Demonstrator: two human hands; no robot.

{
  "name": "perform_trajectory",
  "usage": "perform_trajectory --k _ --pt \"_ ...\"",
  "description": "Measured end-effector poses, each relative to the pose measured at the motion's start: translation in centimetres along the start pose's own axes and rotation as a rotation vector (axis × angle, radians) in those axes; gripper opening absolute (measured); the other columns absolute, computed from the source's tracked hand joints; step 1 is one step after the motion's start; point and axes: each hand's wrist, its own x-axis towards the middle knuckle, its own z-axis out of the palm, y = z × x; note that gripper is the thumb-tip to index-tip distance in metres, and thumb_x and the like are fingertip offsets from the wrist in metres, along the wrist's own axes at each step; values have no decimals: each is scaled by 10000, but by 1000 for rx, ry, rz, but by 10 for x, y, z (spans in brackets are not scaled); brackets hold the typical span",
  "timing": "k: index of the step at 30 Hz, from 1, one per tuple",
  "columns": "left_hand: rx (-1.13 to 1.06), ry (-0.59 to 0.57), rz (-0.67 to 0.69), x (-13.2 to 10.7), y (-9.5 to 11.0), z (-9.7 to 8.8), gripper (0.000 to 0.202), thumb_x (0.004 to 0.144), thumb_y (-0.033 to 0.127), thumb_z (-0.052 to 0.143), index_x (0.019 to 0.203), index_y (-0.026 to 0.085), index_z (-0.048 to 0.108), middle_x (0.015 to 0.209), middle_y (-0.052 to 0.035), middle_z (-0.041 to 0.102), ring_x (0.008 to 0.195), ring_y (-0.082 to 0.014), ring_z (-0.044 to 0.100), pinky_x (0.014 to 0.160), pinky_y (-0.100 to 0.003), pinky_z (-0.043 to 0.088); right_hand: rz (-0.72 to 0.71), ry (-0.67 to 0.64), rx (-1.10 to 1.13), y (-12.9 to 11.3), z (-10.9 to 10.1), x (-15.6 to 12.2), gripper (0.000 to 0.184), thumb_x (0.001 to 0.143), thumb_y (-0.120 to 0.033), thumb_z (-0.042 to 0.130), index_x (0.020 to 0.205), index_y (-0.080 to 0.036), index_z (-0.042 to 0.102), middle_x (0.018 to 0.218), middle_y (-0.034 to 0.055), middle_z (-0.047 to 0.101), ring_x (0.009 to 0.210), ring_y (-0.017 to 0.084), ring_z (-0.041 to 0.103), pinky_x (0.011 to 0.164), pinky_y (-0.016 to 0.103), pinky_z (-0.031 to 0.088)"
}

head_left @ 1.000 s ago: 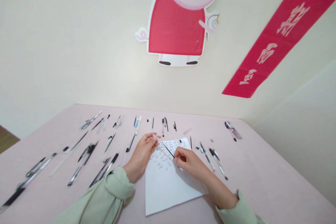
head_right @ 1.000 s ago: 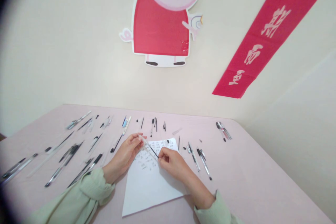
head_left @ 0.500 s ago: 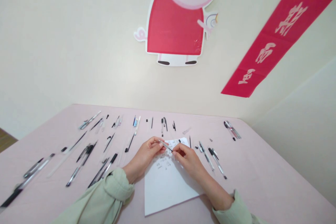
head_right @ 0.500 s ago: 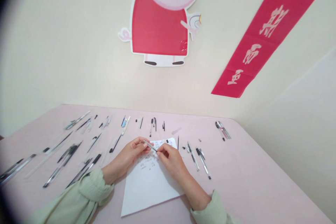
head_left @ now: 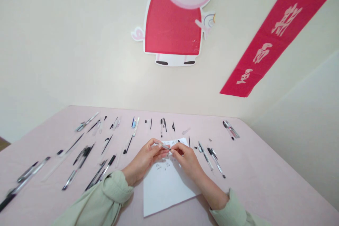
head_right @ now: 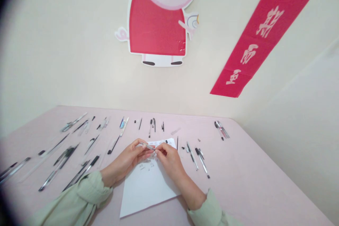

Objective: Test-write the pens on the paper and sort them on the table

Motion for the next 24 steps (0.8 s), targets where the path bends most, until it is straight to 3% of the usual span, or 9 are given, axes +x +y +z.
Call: perform_trajectory --k 4,8,12,15,20,24 --pt "-34 47 17 3 -1 -4 114 854 233 648 874 163 561 939 -69 717 922 -144 681 876 -253 528 -12 -6 27 4 -2 0 135 843 -256 537 901 -190 639 770 -1 628 687 135 550 647 237 408" --pt "-74 111 31 4 1 -4 71 873 189 610 844 162 551 956 -80 719 913 -142 684 869 -243 537 31 2 6 11 -5 0 175 824 -282 572 973 -192 579 670 -45 536 580 117 490 574 228 379" --pt "-94 155 42 6 3 -3 38 883 150 582 867 163 550 921 -83 727 868 -129 691 844 -233 547 44 -9 -13 12 -6 -1 152 831 -273 556 964 -205 527 628 -68 493 529 110 466 539 220 355" --pt "-107 167 48 7 2 -3 33 880 149 583 883 161 553 920 -84 728 870 -133 693 837 -236 552 5 17 -54 8 -6 -2 68 866 -273 513 877 -207 524 663 -42 537 585 123 524 578 227 381" --pt "-116 167 42 6 3 -2 57 885 150 575 937 165 560 918 -81 727 866 -138 696 822 -241 559 -41 19 -182 5 -4 -5 167 905 -268 462 781 -204 554 686 -13 597 648 137 566 640 238 397" --pt "-139 203 34 6 5 -1 85 890 122 557 963 166 567 914 -70 722 856 -136 698 816 -241 565 -30 -5 -262 6 -2 -7 149 880 -265 508 991 -220 596 702 -21 615 629 139 559 624 239 400"
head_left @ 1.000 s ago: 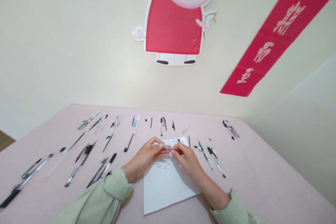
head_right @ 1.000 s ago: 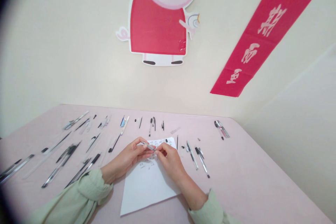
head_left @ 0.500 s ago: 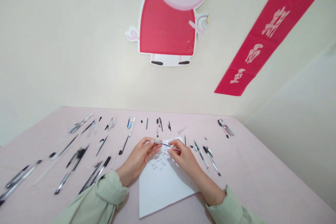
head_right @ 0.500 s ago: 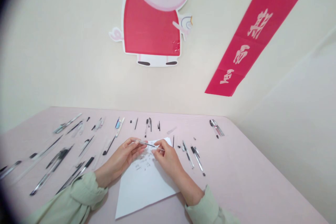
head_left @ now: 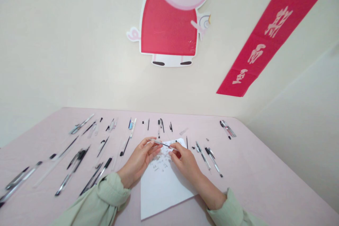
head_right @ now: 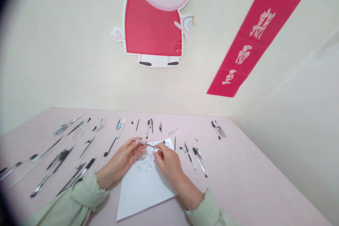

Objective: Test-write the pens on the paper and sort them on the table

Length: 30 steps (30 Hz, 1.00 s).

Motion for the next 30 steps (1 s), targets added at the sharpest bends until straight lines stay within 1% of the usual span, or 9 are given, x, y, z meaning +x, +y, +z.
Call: perform_trajectory --k 2,4,8,11,16,20,23,27,30 --pt "-17 19 4 0 1 1 94 892 108 549 964 163 573 897 -63 716 846 -134 698 805 -236 569 -2 6 -15 3 -2 1 229 860 -250 527 1082 -223 576 720 -24 622 618 138 558 624 243 412" --pt "-34 35 2 1 1 1 98 893 98 543 959 163 574 877 -57 708 831 -133 698 782 -227 573 -15 61 -31 9 -8 5 266 848 -223 521 1111 -217 564 795 -6 642 634 138 563 646 255 431" --pt "-41 64 -25 0 2 2 77 906 110 526 937 163 572 841 -57 700 804 -128 695 743 -210 574 -65 221 -144 23 -23 13 254 857 -153 439 1049 -200 599 966 61 647 845 184 595 784 312 456" --pt "-27 60 -22 0 1 2 58 896 118 545 908 165 575 844 -54 696 817 -128 692 775 -217 567 -95 209 -246 29 -28 17 270 838 -103 423 990 -200 625 992 79 645 982 222 571 875 356 435" --pt "42 18 24 2 -6 -1 77 832 146 631 847 171 560 826 -29 678 859 -140 685 831 -238 541 -57 188 -315 28 -28 16 301 796 -41 409 932 -205 622 946 71 649 937 221 574 851 349 441" --pt "223 38 72 -1 -9 0 164 770 219 693 833 177 547 813 -28 672 857 -157 685 838 -270 522 -15 164 -377 31 -29 17 260 819 -62 432 941 -197 618 932 74 644 907 222 571 819 336 436" --pt "398 27 103 -2 -10 0 202 737 257 703 805 189 526 797 -18 652 846 -175 681 784 -276 511 1 151 -403 34 -31 18 245 844 -74 439 954 -198 619 937 76 644 909 219 571 825 326 426" --pt "651 -97 238 0 -11 -5 163 729 228 658 764 202 501 727 21 576 740 -153 620 671 -246 460 31 165 -427 36 -35 20 217 863 -99 449 944 -196 625 945 83 642 917 222 571 814 320 420" --pt "838 -190 337 -2 -9 -7 96 736 183 593 780 207 512 762 13 573 778 -165 583 721 -266 445 53 186 -446 40 -40 21 228 865 -105 448 962 -194 634 956 83 641 927 220 566 823 317 411"
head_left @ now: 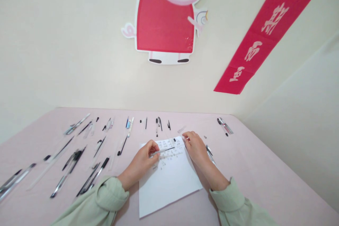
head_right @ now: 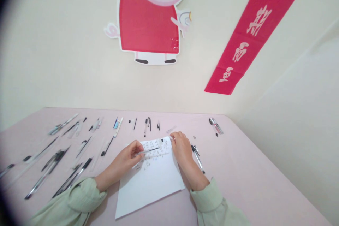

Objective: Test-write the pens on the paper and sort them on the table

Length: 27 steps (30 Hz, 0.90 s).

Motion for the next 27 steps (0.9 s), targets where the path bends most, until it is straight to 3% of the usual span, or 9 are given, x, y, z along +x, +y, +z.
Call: perform_trajectory --k 5,10,16,23,27 --pt "298 -127 70 -6 7 -3 85 748 151 506 808 211 517 805 -2 591 792 -189 561 736 -291 419 29 6 -56 10 -9 11 278 873 -123 446 1059 -196 639 996 83 619 965 213 553 862 311 394" --pt "448 -181 133 -6 3 -3 136 712 114 469 805 206 506 844 -24 588 809 -201 543 755 -309 409 -24 -105 -181 13 -13 41 268 875 -142 503 1084 -212 657 1057 89 607 1042 223 522 867 300 378" --pt "523 -195 188 -4 1 -3 143 704 97 449 784 210 487 835 -37 561 815 -212 514 749 -323 406 -113 -245 -317 13 -3 65 252 853 -121 537 1044 -218 670 1070 82 608 1019 209 527 821 286 370" --pt "514 -179 209 -5 0 -3 131 712 108 468 788 211 496 849 -38 562 820 -213 510 748 -325 407 -134 -217 -325 13 7 68 200 845 -118 541 979 -206 661 1040 85 618 990 223 537 787 299 363" --pt "462 -146 196 -5 -1 -3 78 741 176 526 810 209 541 855 -45 581 816 -221 522 748 -329 420 -151 -195 -311 14 3 69 163 857 -142 543 960 -206 651 1026 77 630 982 215 544 810 303 363"
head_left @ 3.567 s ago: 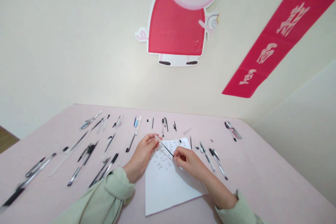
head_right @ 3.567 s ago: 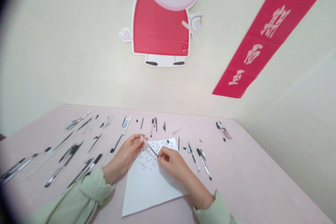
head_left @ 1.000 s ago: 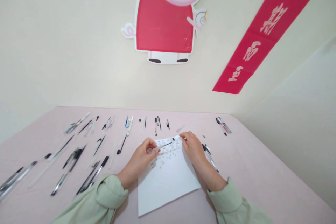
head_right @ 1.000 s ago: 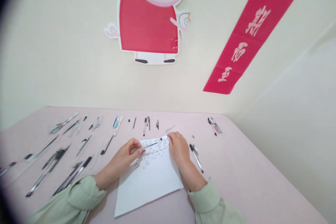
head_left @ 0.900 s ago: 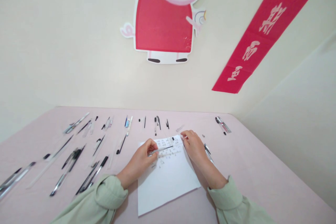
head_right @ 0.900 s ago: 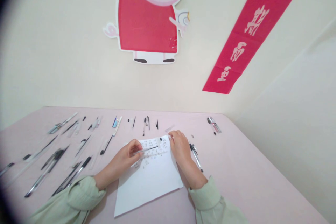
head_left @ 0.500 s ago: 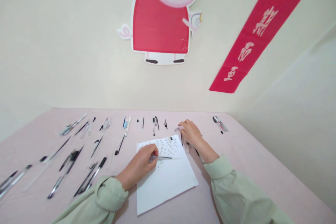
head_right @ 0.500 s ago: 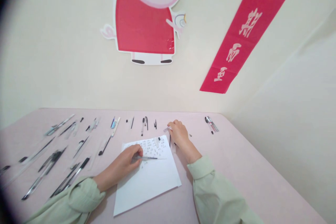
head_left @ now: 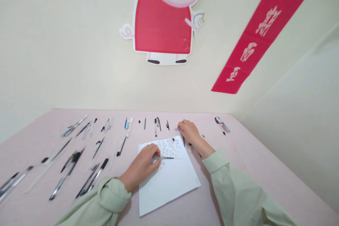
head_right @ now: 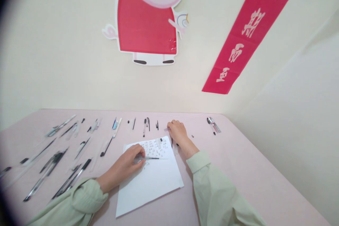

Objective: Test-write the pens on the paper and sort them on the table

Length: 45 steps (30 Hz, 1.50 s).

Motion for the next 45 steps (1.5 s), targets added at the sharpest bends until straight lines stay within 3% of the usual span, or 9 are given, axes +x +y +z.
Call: perform_trajectory --k 3,7,11,14,23,31,35,39,45 --pt "-66 55 -36 1 0 -1 61 792 235 531 840 211 560 865 -49 598 823 -223 543 759 -333 428 10 82 68 1 -11 -3 159 868 -150 523 982 -194 624 1033 76 635 999 206 544 846 308 367" --pt "-181 176 -73 3 3 -5 108 852 294 518 868 213 588 879 -50 625 848 -219 573 787 -323 431 55 243 503 -15 -28 -21 90 863 -196 521 930 -184 579 895 39 656 827 160 589 767 277 418" --pt "-197 321 -88 1 14 -8 160 862 345 538 813 217 621 826 -45 633 833 -220 574 770 -307 423 67 109 915 -59 -28 -59 87 879 -283 512 897 -205 543 640 -40 615 589 125 555 599 231 415" --pt "-208 347 -145 -6 27 -2 215 871 398 523 792 221 614 740 -16 616 678 -188 537 647 -281 397 62 5 1025 -92 -19 -85 77 888 -286 506 898 -212 527 598 -51 602 562 123 562 565 220 402" --pt "-522 222 -367 -14 38 26 345 827 511 520 647 225 451 553 58 457 516 -139 445 518 -250 357 13 7 877 -110 -6 -101 71 876 -233 504 946 -230 495 670 -46 623 592 129 579 578 217 383" --pt "-626 288 -431 -10 29 22 313 827 463 517 651 221 427 500 85 400 444 -105 369 459 -230 312 -125 -59 836 -111 -10 -104 276 879 -251 540 1152 -248 501 723 -43 631 655 136 601 634 216 403" --pt "-639 363 -462 -11 23 23 360 889 474 430 639 214 431 454 87 378 418 -95 339 457 -222 305 -134 -37 825 -110 -10 -104 177 950 -275 426 1066 -233 553 748 -21 650 705 138 614 688 225 413" --pt "-639 400 -459 -12 21 23 392 918 464 378 635 204 456 475 70 410 442 -95 359 476 -222 322 -69 51 764 -99 -6 -98 156 940 -247 425 901 -222 574 756 -12 647 716 139 605 691 227 404" --pt "-613 386 -458 -11 25 22 397 915 467 384 622 207 447 455 69 405 440 -98 364 476 -226 315 110 160 620 -56 -3 -80 113 880 -208 479 913 -226 586 830 2 658 725 153 588 677 251 398"
